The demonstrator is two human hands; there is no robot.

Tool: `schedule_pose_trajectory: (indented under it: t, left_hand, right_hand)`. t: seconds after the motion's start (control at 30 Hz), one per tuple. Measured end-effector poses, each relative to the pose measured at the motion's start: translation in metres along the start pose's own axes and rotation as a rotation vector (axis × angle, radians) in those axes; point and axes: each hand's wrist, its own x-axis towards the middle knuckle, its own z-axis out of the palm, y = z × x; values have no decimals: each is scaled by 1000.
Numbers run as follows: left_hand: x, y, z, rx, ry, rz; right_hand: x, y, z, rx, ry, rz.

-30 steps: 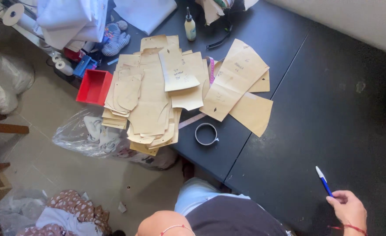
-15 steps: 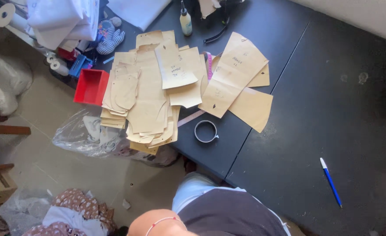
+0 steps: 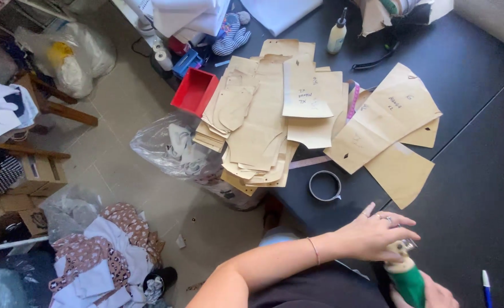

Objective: Tracing garment patterns onto fabric and cutting them out with an electric rotary cutter

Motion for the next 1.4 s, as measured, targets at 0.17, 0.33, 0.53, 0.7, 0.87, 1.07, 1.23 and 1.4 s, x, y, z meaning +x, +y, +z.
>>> schedule_pose_trajectory:
  t: [0.17, 0.33, 0.53, 0.7, 0.87, 1.07, 1.23, 1.4]
  left_hand:
    - [-8, -35, 0, 128, -61, 93]
    - [-4, -42, -1, 105, -28, 147]
    - [-4, -58, 22, 167, 31, 67]
    - [0, -42, 5, 266, 136, 83]
    - [4, -34, -1, 261, 108, 9]
    - [1, -26, -5, 248, 97, -21]
    - [1, -29, -3, 247, 69, -60]
    - [3, -28, -5, 230, 58, -78]
  right_hand:
    - [23, -58, -6, 62, 384, -161]
    - [26, -71, -39, 3, 159, -69]
    - [50, -88, -54, 349, -36, -98]
    - [63, -85, -42, 530, -99, -132]
    - [64, -86, -43, 567, -19, -52]
    - [72, -86, -47, 643, -6, -14]
    - [76, -92, -42, 677, -59, 48]
    - [80, -86, -53, 614, -12, 127]
